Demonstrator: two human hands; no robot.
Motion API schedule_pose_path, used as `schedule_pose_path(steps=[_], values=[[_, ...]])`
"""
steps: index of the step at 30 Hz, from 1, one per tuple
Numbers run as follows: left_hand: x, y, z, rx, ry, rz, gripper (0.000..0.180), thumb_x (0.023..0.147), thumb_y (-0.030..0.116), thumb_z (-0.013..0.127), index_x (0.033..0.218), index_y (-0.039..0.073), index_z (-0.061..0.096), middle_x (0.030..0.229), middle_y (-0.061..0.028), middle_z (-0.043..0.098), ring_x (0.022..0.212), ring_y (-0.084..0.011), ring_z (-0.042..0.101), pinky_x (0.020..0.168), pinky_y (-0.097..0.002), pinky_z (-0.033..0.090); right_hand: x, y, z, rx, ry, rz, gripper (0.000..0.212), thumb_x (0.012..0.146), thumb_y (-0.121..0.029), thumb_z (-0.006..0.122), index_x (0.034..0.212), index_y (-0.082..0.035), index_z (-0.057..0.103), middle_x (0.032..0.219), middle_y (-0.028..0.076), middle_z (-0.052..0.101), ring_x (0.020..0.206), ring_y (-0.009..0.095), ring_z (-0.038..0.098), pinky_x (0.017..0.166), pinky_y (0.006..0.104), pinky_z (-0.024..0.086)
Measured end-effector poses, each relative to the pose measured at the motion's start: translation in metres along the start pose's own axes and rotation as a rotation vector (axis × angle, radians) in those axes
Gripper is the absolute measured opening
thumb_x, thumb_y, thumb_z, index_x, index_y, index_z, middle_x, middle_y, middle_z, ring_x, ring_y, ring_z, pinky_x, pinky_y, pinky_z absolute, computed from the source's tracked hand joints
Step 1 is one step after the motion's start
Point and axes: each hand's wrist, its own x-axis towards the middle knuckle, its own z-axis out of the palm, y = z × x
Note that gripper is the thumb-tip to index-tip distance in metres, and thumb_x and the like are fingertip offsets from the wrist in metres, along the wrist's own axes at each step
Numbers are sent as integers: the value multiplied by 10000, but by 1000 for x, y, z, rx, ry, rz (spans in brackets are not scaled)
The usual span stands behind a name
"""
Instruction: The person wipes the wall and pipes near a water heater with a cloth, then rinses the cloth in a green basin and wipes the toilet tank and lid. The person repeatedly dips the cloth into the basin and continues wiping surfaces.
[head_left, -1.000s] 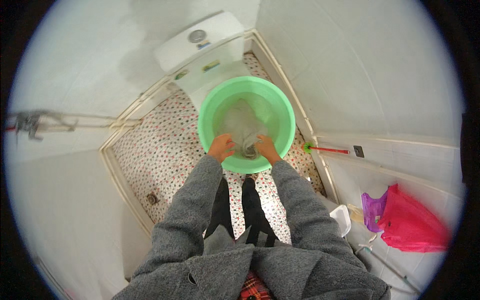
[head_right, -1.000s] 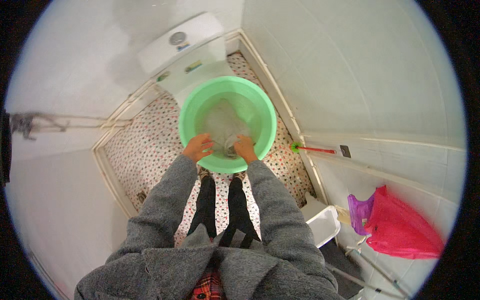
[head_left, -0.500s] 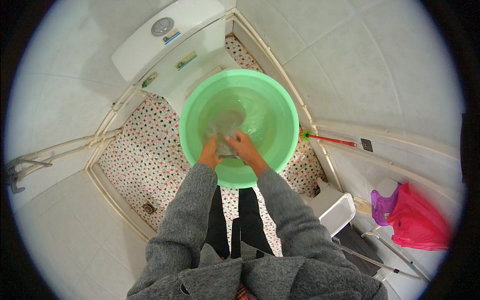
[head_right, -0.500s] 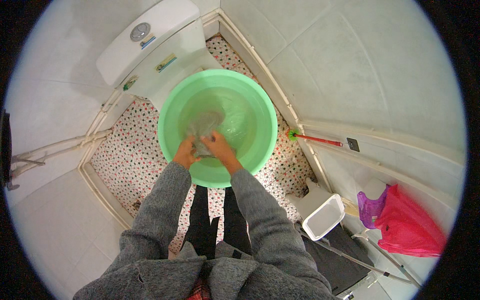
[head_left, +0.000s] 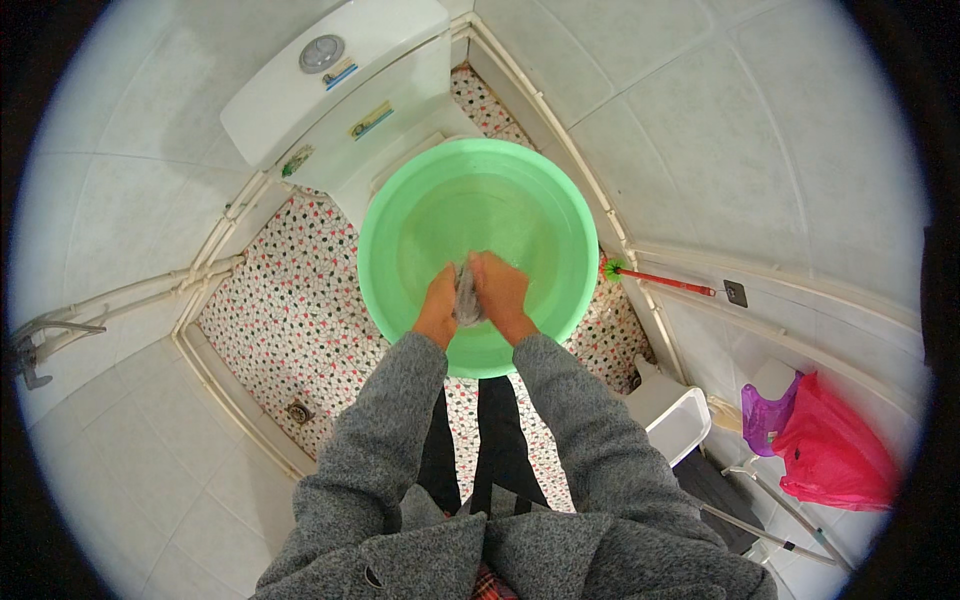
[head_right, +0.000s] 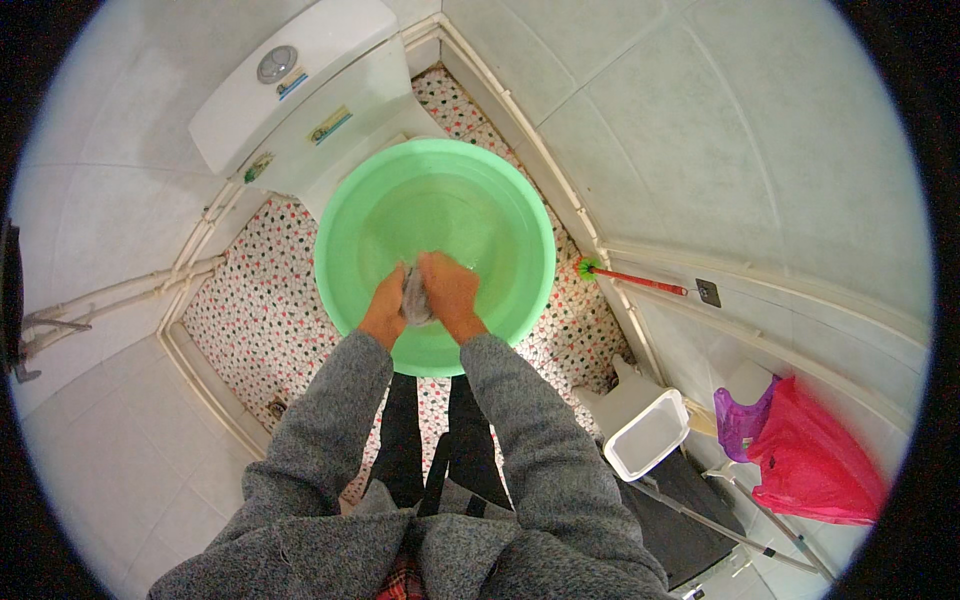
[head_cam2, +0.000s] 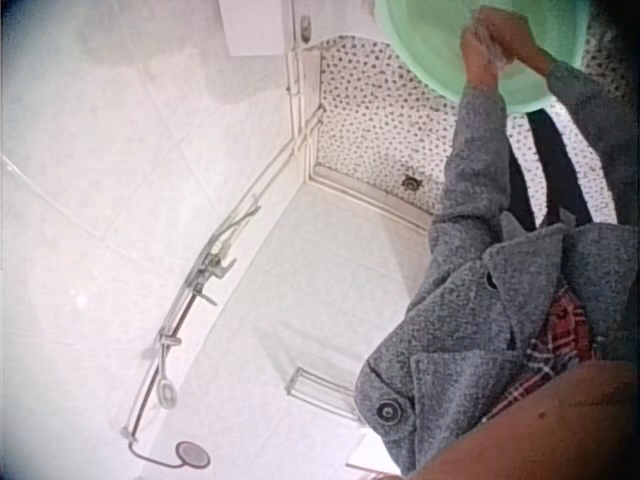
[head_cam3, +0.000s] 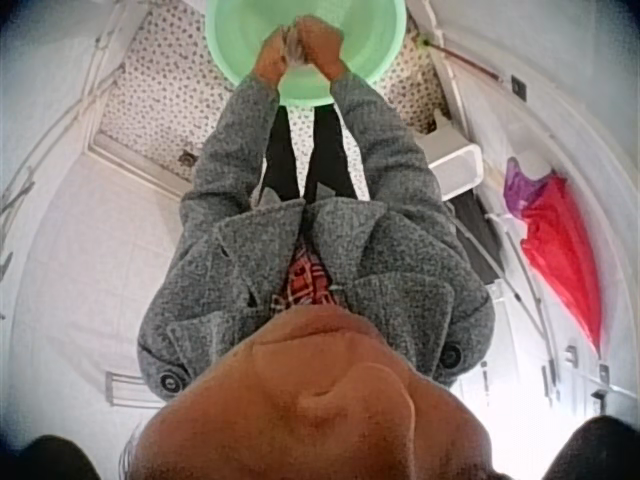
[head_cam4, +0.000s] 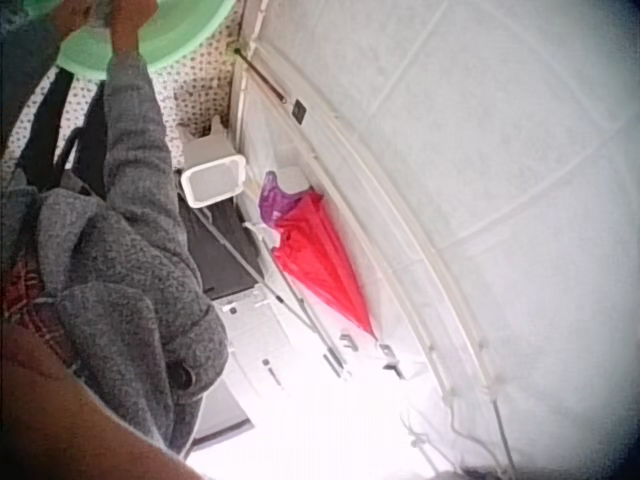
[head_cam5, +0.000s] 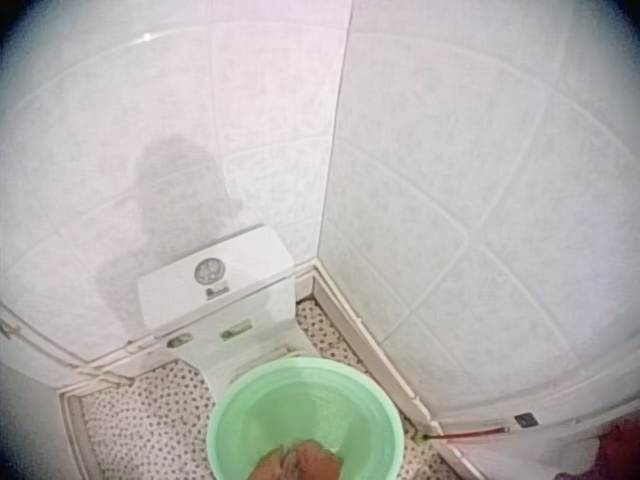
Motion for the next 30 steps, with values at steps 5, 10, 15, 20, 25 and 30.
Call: schedule_pose_path(steps=[5,10,15,20,25,30], values=[[-40,28,15,306,134,71,506,940,490,490,1325,161,475,1336,-90,456,1169,-252,450,988,-496,365,20,51,13,155,461,256,255,884,-293,614,1016,-76,629,840,153,590,814,380,608,725,477,492],[-14,23,-20,260,129,-89,689,880,580,541,1431,205,363,1460,-94,303,1228,-298,372,988,-547,328,15,59,38,745,-434,493,224,903,-197,611,1094,-81,601,880,35,585,699,123,547,591,281,451],[18,3,-77,-3,-151,-39,559,967,437,467,1396,90,382,1303,-108,472,1136,-269,497,959,-463,423,-20,-65,-28,1043,-602,124,185,927,-255,590,1009,-89,600,832,-35,587,707,88,530,592,249,421],[8,-10,-28,-14,-273,162,408,998,363,451,1221,33,536,1100,-94,608,948,-211,611,836,-330,517,-37,-72,-32,609,-178,-79,219,968,-267,510,1070,-77,549,827,117,631,785,261,655,643,392,481],[-24,15,36,44,-49,-4,382,981,390,481,1184,79,569,1061,-47,632,981,-201,603,859,-365,493,-6,-8,-17,70,24,3,261,957,-287,513,1133,-94,518,804,165,651,736,368,638,668,458,480],[-39,30,25,512,-42,126,415,923,357,554,1266,125,524,1241,-49,537,1165,-224,476,932,-470,418,17,53,-4,51,259,155,329,960,-291,514,1231,-107,488,755,106,655,688,332,629,647,452,471]])
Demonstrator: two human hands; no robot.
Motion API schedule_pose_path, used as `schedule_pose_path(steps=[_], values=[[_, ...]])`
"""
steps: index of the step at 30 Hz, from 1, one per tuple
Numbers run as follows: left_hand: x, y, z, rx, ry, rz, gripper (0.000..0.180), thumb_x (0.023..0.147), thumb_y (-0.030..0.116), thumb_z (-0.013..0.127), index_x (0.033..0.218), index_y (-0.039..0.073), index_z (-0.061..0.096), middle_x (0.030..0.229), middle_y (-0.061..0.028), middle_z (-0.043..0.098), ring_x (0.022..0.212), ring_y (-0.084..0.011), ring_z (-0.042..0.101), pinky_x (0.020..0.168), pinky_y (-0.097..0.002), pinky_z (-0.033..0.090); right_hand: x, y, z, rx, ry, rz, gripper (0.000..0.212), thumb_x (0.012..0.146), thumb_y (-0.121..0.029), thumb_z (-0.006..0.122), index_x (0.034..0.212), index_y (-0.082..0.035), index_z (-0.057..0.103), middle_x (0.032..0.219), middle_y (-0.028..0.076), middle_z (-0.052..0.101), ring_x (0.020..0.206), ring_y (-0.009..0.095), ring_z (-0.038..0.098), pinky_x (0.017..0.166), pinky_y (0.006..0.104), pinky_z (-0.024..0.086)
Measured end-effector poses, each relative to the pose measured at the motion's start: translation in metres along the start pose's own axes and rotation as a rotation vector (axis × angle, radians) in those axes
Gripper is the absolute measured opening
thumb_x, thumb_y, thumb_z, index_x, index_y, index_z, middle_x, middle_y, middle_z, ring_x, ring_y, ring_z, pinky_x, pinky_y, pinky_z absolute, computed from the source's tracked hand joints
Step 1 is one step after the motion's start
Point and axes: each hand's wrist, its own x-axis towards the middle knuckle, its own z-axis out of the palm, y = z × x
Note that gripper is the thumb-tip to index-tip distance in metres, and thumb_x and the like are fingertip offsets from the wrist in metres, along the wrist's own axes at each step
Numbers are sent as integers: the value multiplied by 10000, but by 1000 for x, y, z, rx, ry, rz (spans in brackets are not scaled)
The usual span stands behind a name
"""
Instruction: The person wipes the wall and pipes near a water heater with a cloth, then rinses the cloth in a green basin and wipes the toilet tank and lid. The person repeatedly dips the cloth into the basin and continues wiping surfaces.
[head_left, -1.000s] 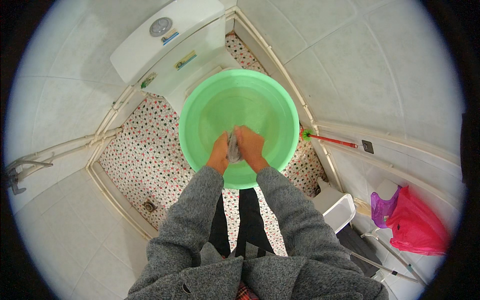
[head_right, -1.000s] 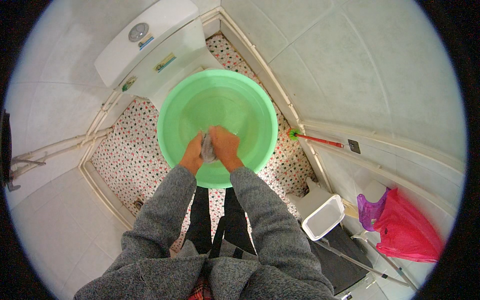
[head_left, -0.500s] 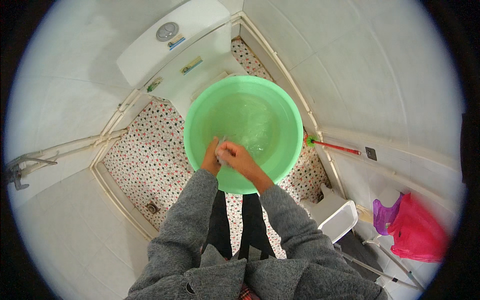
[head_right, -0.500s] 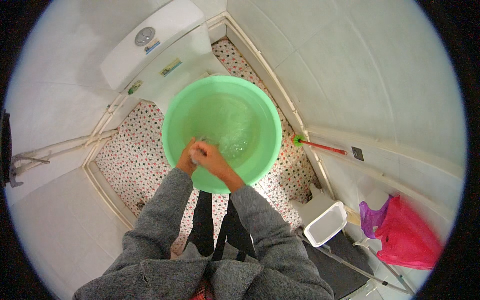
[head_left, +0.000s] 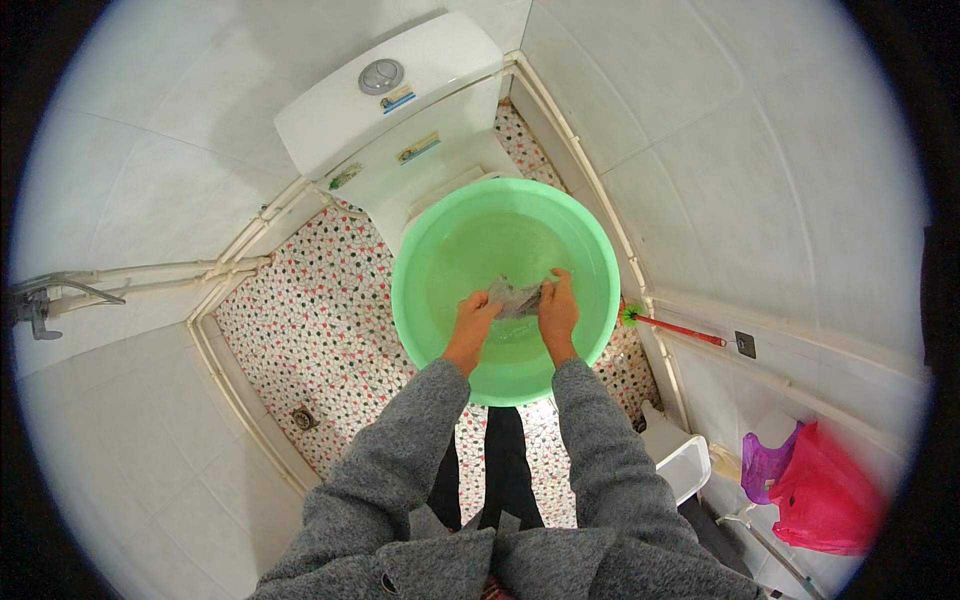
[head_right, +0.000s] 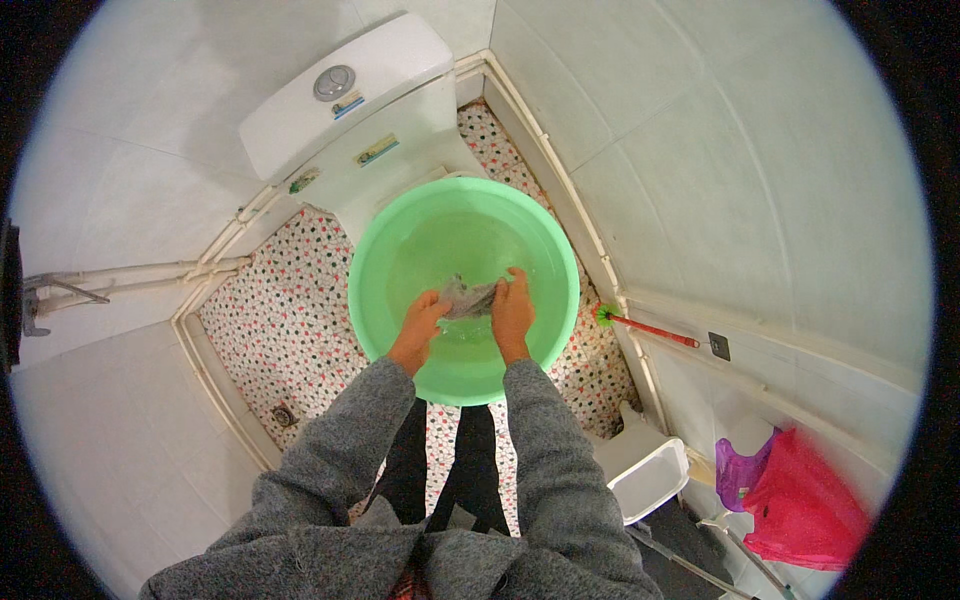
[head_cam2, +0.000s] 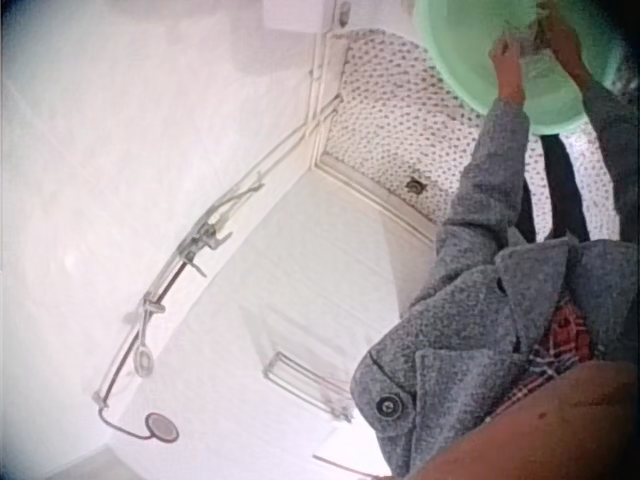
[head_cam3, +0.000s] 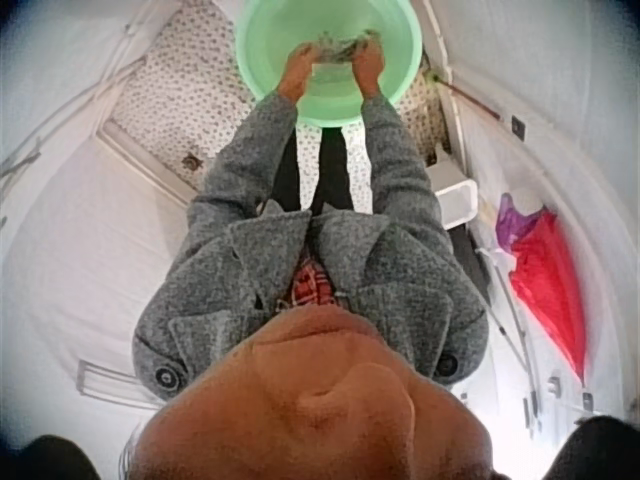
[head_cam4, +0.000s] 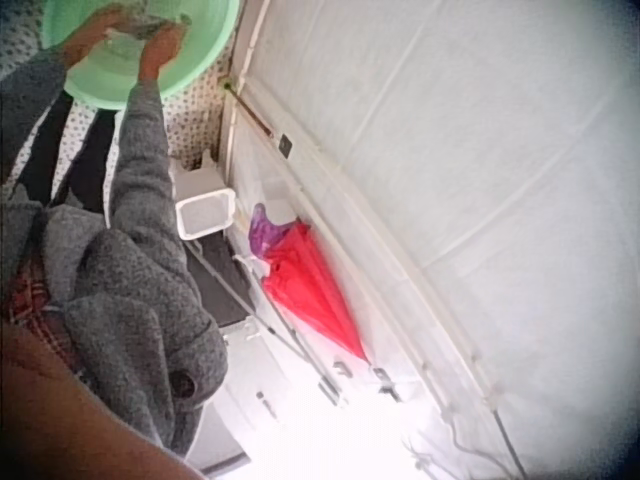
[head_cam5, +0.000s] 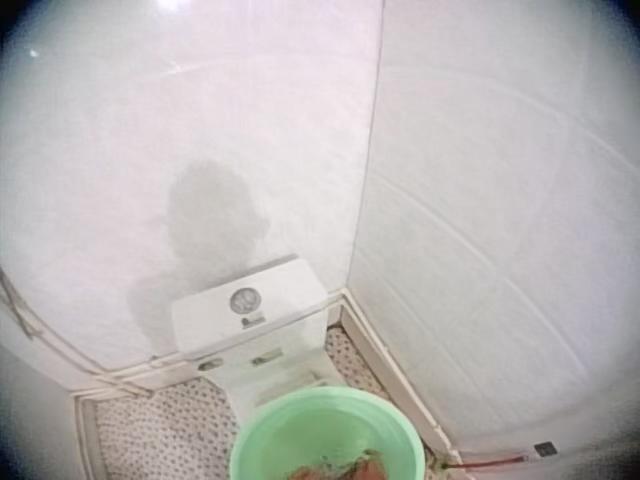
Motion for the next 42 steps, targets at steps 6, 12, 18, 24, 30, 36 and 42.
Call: schedule_pose_path(steps=[6,12,18,24,30,36,42], values=[[17,-28,-18,-261,-1,-235,491,885,370,601,1311,150,494,1369,-63,390,1239,-297,372,945,-527,389,-2,68,40,424,-457,266,278,895,-210,608,1118,-45,587,865,71,640,754,181,608,681,324,484],[32,-77,-46,-302,-88,154,412,951,285,535,1305,77,496,1245,-112,498,1119,-256,525,869,-344,478,-58,-97,-39,803,-716,89,221,892,-251,635,904,-33,607,749,-17,572,695,78,528,601,252,429],[6,-43,7,-539,-25,-43,374,949,281,528,1200,9,581,935,-88,630,900,-200,610,755,-305,487,-69,-76,-33,338,-351,-43,341,919,-378,577,890,-40,598,687,144,586,604,227,568,614,364,471],[-27,-15,39,-191,-73,-28,492,946,413,540,1213,0,565,1121,-77,629,980,-177,599,825,-330,484,-33,-14,-22,1416,-654,796,262,979,-355,531,1033,-107,593,971,-3,611,869,140,567,740,310,473],[-38,0,21,-563,7,-383,632,914,590,503,1199,29,563,1097,-123,637,993,-242,614,854,-483,479,-58,-32,-31,606,-396,136,187,954,-233,570,992,-51,589,959,48,605,828,152,567,724,289,465],[-10,-40,-3,-712,-66,-99,373,939,426,568,987,58,610,970,-101,632,848,-217,621,738,-373,536,-88,-100,-57,249,-81,-363,220,958,-215,505,998,-8,570,1012,159,573,933,244,565,799,354,452],[-36,-6,34,-193,67,63,429,954,494,505,1061,92,611,969,-54,596,836,-159,565,673,-320,476,-79,-85,-51,627,-128,280,361,1002,-295,414,1141,12,542,1047,156,547,984,281,534,901,376,418]])
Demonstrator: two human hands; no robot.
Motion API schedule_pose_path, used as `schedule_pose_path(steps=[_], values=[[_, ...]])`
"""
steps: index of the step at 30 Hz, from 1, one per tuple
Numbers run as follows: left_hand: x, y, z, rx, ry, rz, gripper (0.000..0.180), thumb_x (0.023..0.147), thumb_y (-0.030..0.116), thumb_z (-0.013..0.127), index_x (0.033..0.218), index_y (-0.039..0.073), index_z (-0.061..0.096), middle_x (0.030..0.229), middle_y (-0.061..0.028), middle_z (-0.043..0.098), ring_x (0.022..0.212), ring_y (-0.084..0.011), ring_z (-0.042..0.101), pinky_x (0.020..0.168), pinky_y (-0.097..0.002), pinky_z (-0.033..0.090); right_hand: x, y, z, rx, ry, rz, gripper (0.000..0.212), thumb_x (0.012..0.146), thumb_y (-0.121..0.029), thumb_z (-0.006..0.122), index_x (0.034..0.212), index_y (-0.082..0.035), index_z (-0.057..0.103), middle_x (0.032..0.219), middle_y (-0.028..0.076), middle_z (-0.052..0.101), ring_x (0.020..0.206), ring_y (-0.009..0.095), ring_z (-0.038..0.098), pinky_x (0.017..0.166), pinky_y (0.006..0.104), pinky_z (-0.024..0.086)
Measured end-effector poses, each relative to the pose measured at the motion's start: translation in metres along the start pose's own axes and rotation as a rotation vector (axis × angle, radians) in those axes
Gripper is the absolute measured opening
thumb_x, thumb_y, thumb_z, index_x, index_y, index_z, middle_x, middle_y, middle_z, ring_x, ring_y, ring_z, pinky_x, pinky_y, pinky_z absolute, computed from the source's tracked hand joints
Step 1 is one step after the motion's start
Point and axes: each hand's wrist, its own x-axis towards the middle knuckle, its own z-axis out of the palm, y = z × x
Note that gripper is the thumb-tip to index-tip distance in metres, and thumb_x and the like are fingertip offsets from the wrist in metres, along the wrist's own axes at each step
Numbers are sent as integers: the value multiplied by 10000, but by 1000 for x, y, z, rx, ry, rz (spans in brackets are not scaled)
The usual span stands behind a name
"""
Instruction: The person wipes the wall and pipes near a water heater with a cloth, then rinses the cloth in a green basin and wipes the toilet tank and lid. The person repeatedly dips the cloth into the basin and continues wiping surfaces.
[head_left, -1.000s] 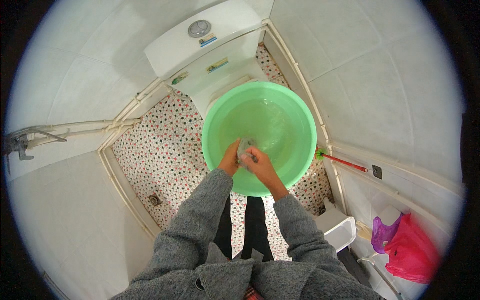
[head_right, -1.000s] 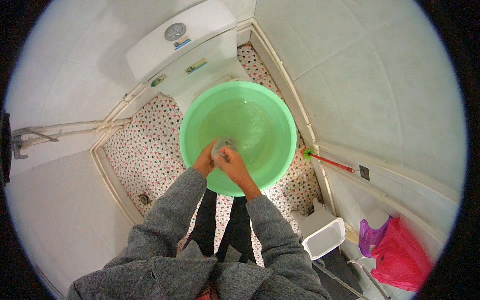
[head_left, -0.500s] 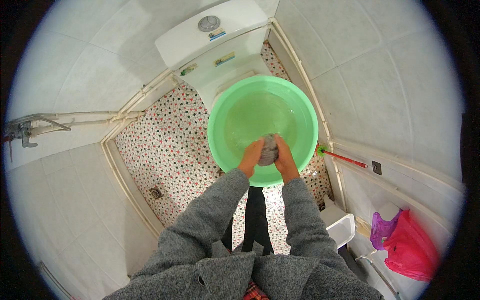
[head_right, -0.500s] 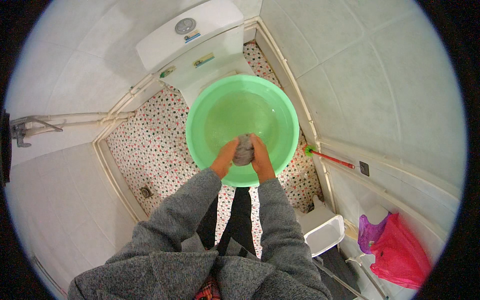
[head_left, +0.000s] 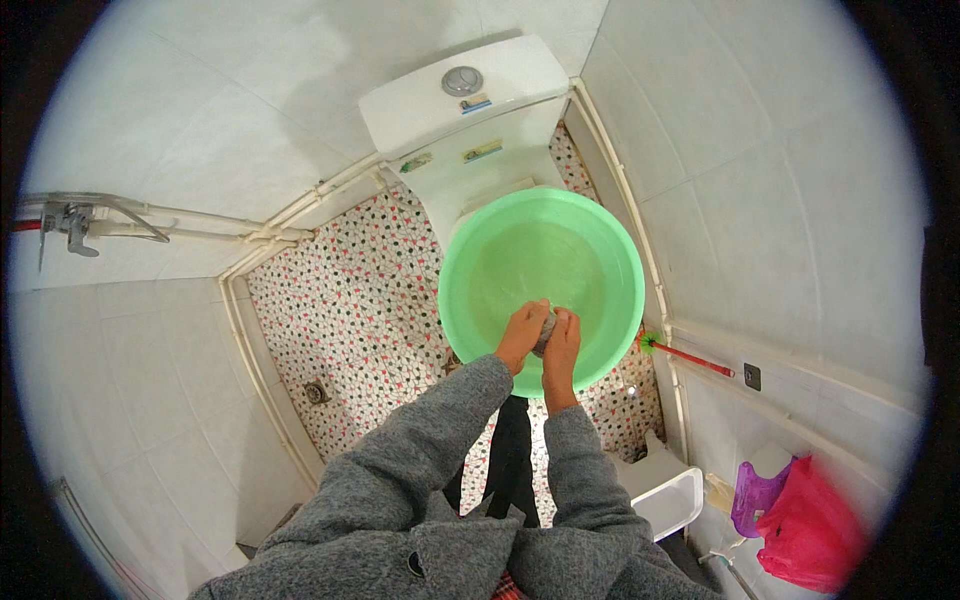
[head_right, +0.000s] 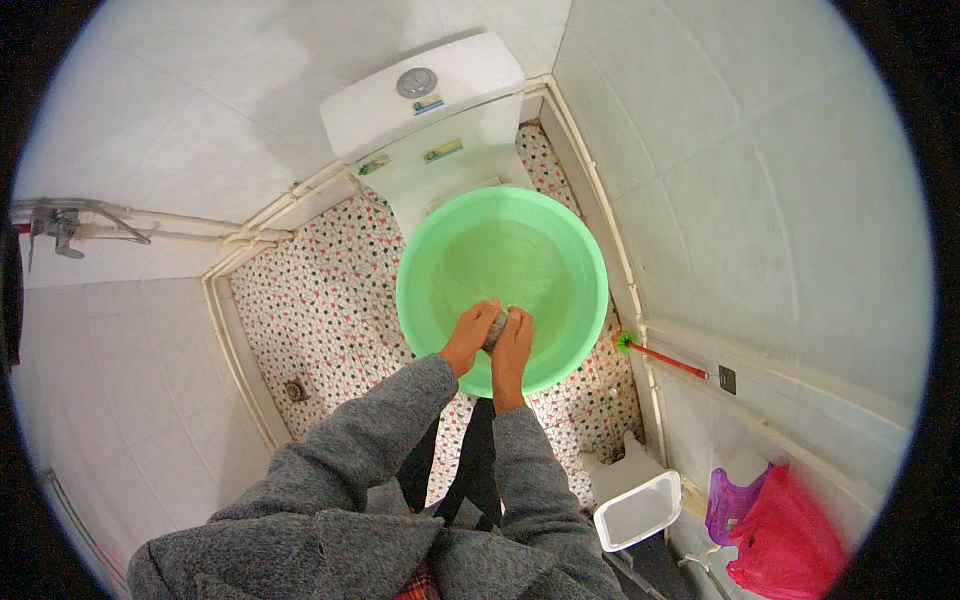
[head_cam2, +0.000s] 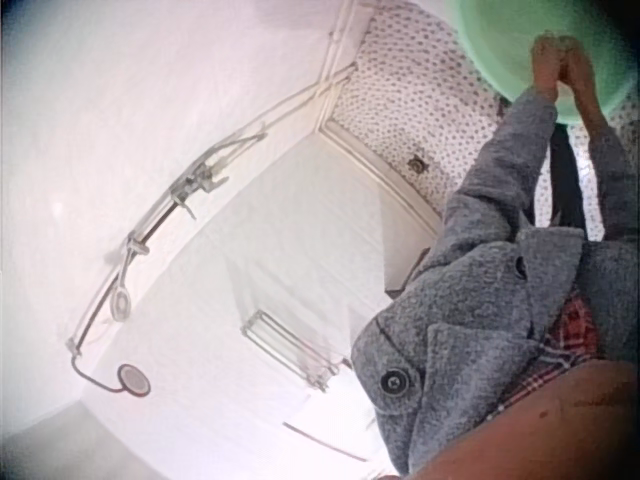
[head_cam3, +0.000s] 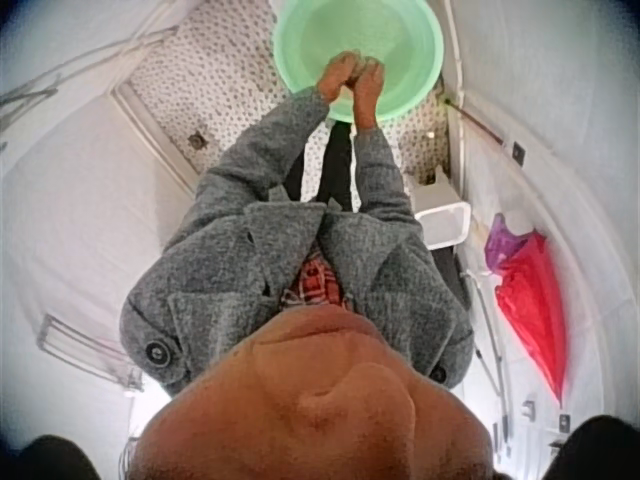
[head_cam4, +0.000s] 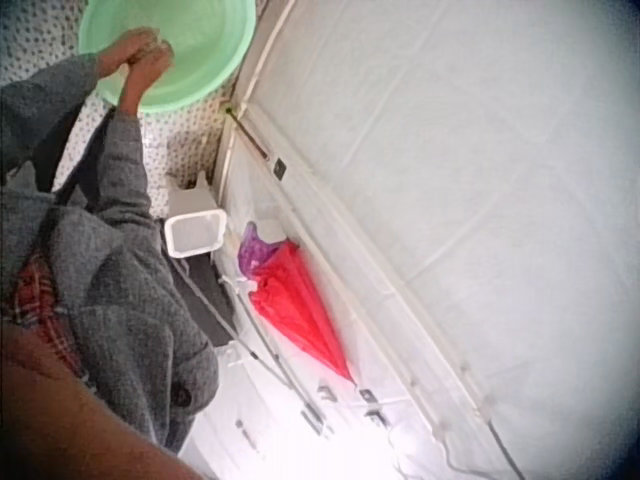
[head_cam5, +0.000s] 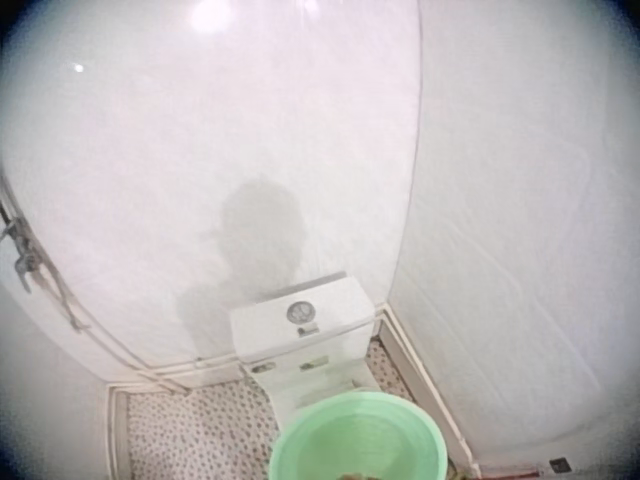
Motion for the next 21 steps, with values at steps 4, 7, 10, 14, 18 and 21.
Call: schedule_pose_path(steps=[4,7,10,14,18,21], values=[[-14,24,13,-23,-14,-139,465,941,517,517,918,64,622,808,-25,596,715,-150,544,635,-326,460,-10,-13,-7,-168,12,-185,372,1007,-333,426,1056,22,524,1015,163,541,950,254,532,832,372,427],[-6,6,20,116,134,36,465,945,485,517,879,38,626,727,-45,600,660,-190,551,635,-368,461,-11,-22,-4,59,-40,23,373,1002,-347,448,961,17,519,885,119,561,829,207,545,722,363,450],[-5,2,28,303,262,259,430,949,393,507,834,-7,615,741,-141,624,658,-292,578,628,-439,449,1,-7,-2,249,-40,106,369,996,-344,469,886,2,528,776,73,558,729,160,532,624,341,449],[-6,-1,24,586,357,553,357,946,279,477,801,-28,589,788,-252,607,700,-426,572,617,-489,422,2,5,3,554,-103,258,353,991,-327,484,832,-20,557,775,65,570,718,149,538,607,338,450],[-23,15,35,566,310,694,329,948,256,465,765,-5,547,732,-239,562,692,-448,541,611,-511,402,17,39,-6,2,-228,-130,292,981,-322,507,931,-48,596,853,70,616,762,186,597,631,348,487],[-34,35,41,634,229,783,317,947,259,473,754,12,520,691,-226,539,655,-440,533,593,-517,393,21,45,-6,679,-296,340,285,976,-323,515,1009,-55,605,931,78,646,813,218,632,661,363,517]])
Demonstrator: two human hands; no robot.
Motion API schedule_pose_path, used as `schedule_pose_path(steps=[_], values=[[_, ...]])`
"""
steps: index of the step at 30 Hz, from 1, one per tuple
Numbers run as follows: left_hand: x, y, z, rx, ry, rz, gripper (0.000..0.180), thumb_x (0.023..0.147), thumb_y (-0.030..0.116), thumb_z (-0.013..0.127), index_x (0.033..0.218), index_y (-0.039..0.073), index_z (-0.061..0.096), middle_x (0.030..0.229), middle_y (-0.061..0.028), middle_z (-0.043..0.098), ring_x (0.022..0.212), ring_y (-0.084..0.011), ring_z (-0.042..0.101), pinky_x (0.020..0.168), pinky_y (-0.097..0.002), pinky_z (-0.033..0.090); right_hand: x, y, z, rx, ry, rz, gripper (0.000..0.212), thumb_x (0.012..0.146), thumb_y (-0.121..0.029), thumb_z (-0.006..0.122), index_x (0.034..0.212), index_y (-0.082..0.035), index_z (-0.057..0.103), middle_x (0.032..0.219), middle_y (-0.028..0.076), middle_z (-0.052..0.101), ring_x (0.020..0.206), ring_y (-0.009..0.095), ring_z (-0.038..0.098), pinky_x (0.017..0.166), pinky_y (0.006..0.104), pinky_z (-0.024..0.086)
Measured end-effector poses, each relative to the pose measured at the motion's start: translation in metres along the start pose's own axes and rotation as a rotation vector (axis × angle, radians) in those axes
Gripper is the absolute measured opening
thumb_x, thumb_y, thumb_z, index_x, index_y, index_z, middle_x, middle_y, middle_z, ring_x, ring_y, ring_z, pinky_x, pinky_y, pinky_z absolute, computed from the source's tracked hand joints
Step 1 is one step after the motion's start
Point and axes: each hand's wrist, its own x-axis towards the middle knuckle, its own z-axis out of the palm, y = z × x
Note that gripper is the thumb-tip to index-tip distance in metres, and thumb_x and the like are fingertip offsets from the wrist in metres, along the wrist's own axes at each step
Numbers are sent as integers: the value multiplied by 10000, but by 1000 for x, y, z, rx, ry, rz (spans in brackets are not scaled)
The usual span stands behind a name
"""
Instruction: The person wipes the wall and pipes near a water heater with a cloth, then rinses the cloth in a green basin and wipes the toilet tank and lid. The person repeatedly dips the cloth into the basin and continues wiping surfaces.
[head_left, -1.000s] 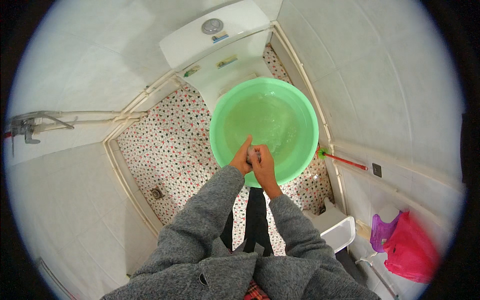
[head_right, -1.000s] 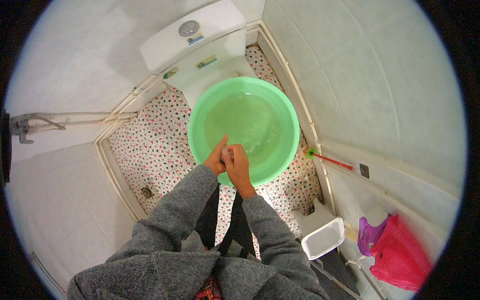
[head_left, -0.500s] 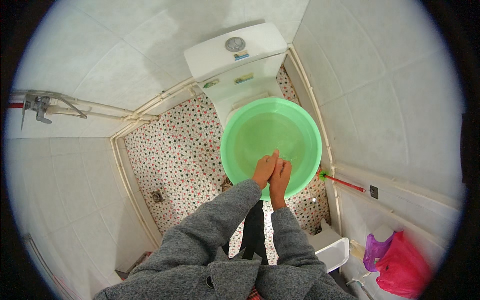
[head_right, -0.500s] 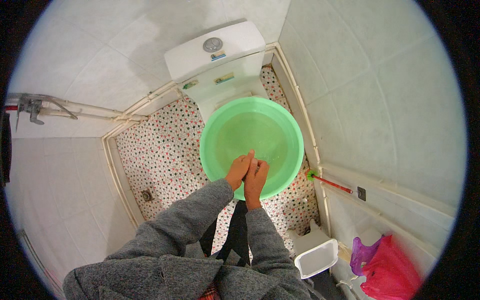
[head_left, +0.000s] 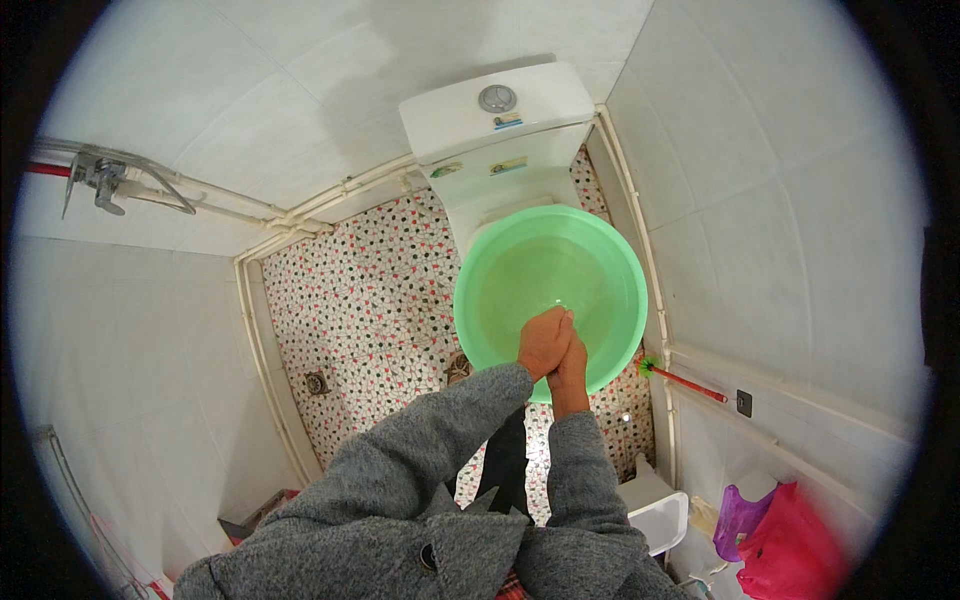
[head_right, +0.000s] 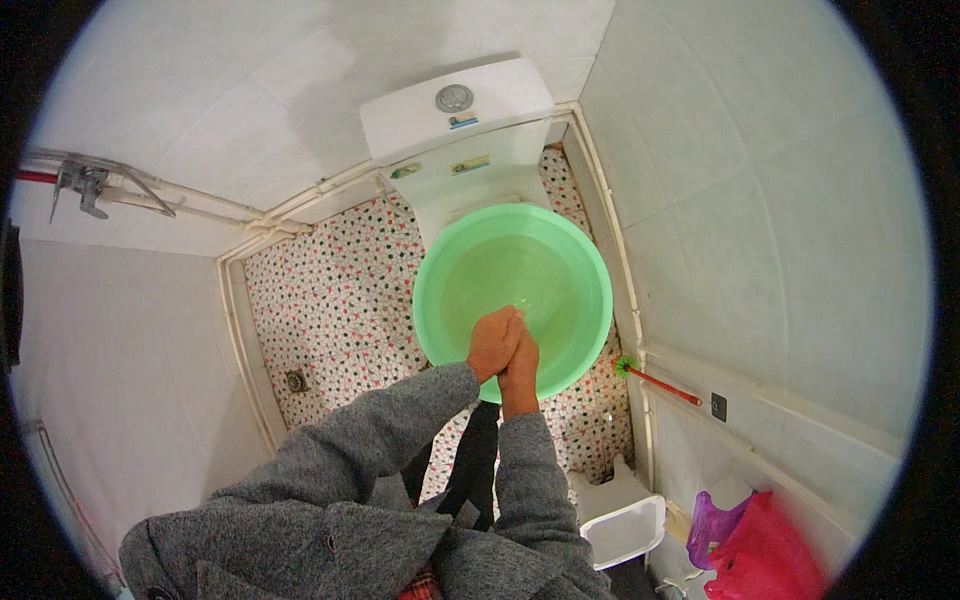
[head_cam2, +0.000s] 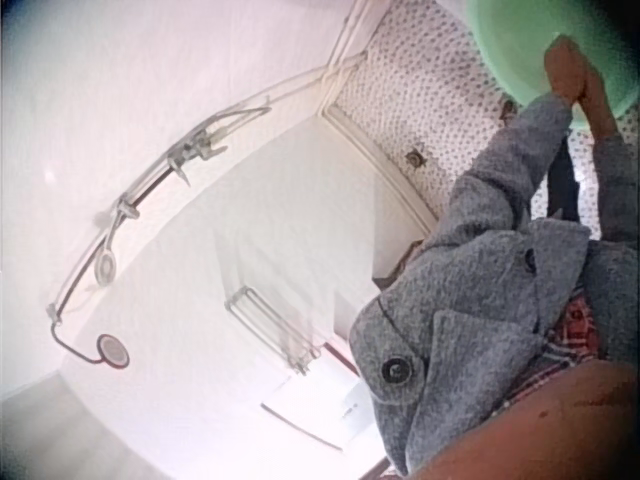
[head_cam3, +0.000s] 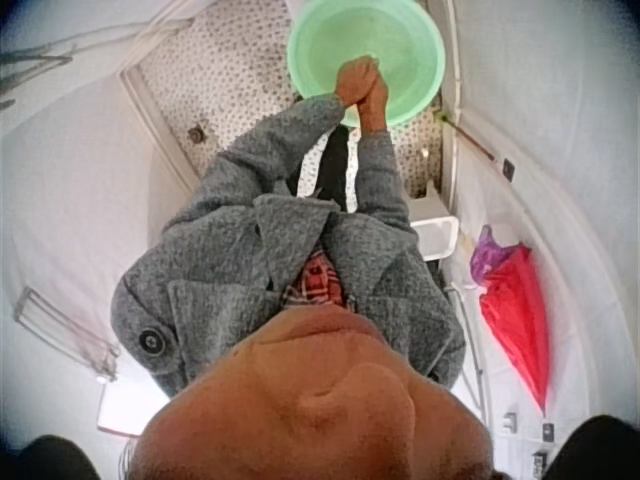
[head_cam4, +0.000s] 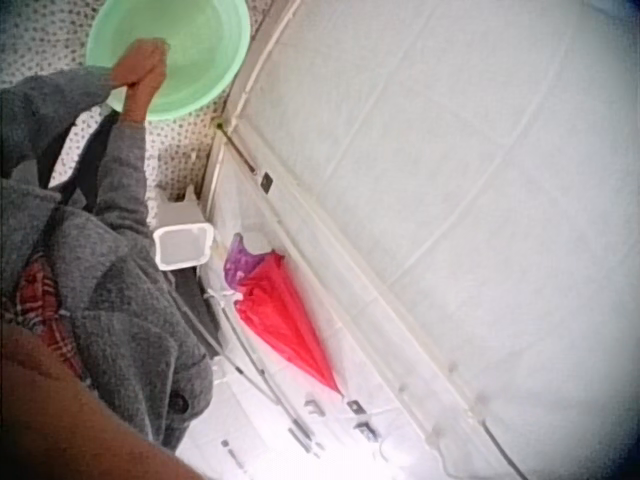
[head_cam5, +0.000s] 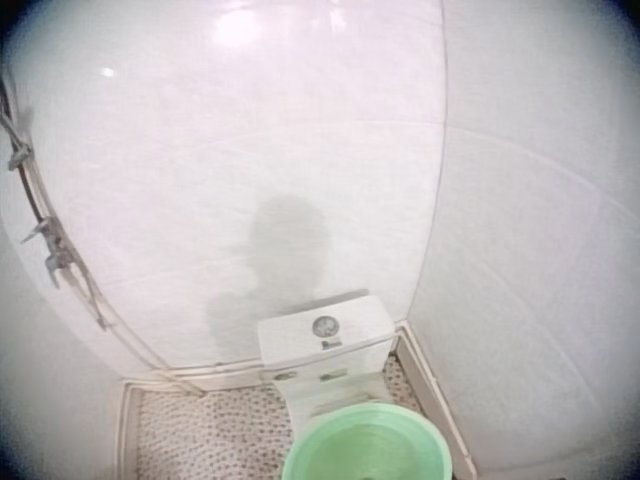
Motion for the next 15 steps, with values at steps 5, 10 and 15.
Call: schedule_pose_path(steps=[5,10,15], values=[[0,7,-22,79,-72,132,290,940,252,497,753,31,509,673,-213,528,632,-426,535,580,-512,396,-36,-55,35,99,8,341,303,972,-330,521,1078,-57,596,1014,84,656,878,232,644,694,370,539],[-16,8,-30,180,-104,193,269,937,262,502,796,33,513,697,-199,539,642,-413,549,591,-503,418,-54,-66,34,-1,-59,409,355,975,-357,511,1139,-49,583,1096,99,639,948,229,630,759,377,543],[-18,29,-38,47,-86,40,290,951,325,495,951,40,551,846,-169,586,746,-338,604,654,-433,476,-61,-89,24,-123,5,150,385,989,-370,487,1190,-47,547,1210,110,573,1086,218,571,887,374,490]])
